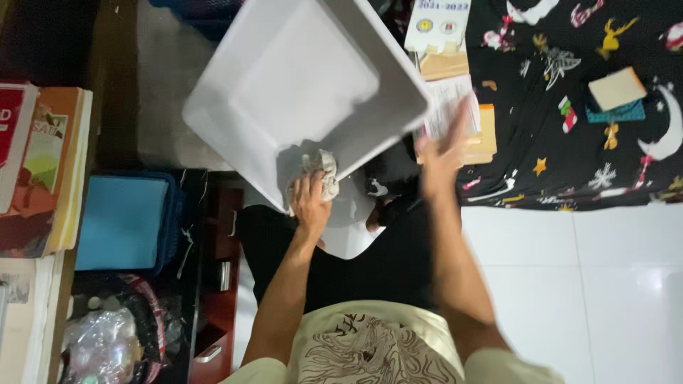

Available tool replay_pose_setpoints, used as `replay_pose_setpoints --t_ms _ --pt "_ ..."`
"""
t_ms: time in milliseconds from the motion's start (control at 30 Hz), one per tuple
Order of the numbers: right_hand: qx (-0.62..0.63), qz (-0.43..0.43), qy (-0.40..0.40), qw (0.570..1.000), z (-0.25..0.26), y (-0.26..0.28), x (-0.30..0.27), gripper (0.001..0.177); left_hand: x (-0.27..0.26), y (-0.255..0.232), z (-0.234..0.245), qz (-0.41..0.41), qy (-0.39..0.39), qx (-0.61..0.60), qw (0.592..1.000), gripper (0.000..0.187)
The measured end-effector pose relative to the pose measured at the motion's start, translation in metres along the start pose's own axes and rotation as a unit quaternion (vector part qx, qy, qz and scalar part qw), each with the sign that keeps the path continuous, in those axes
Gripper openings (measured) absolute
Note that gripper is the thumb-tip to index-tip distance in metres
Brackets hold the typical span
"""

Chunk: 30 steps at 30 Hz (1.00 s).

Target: The person sorts stacks of papers and notepads from a white plastic bin onto a nearby surface, then wipes the inside of the bin with a cloth.

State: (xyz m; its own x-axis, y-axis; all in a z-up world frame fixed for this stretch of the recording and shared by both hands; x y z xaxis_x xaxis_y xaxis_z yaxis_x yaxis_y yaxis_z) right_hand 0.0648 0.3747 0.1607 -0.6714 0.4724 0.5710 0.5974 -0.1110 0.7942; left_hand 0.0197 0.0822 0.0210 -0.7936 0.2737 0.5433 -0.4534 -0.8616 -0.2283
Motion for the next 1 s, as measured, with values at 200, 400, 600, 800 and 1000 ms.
replay_pose_setpoints --t_ms 200,400,600,800,1000 --pt "0.182 -0.474 -0.016 0.861 -0.071 -0.172 -0.152 0.089 0.017 -0.063 0.005 -0.038 0.007 -0.073 0.997 0.058" --pt "0.2 -0.513 -0.052 0.833 -0.033 -0.172 -0.149 0.08 0.025 -0.053 -0.005 -0.018 0.1 -0.347 0.932 0.046" --pt "-0.013 -0.523 0.067 0.85 -0.047 -0.142 -0.175 0.066 0.099 -0.065 -0.089 0.161 0.192 -0.486 0.837 0.069" --pt "0.057 -0.339 0.06 0.937 -0.035 -0.127 -0.118 0.054 0.08 -0.07 -0.076 0.093 0.141 -0.515 0.84 0.064" --pt "0.074 -0.247 0.006 0.966 -0.02 -0.114 -0.089 0.043 0.016 -0.062 -0.08 -0.092 0.199 -0.062 0.974 0.042"
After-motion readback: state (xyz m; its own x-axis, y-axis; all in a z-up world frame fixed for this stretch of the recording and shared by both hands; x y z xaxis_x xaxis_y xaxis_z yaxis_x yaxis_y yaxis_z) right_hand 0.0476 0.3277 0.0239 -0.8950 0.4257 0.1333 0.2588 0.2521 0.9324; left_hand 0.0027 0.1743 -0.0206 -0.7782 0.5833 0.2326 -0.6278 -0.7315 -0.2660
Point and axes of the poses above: each hand's wrist, its own x-axis towards the middle knuckle, its own z-axis out of the back of the hand, y = z × x, the point moved 10 cm from there along x, towards the middle knuckle, and after that the axes turned 14 degrees about x, right-handed, at the moved point
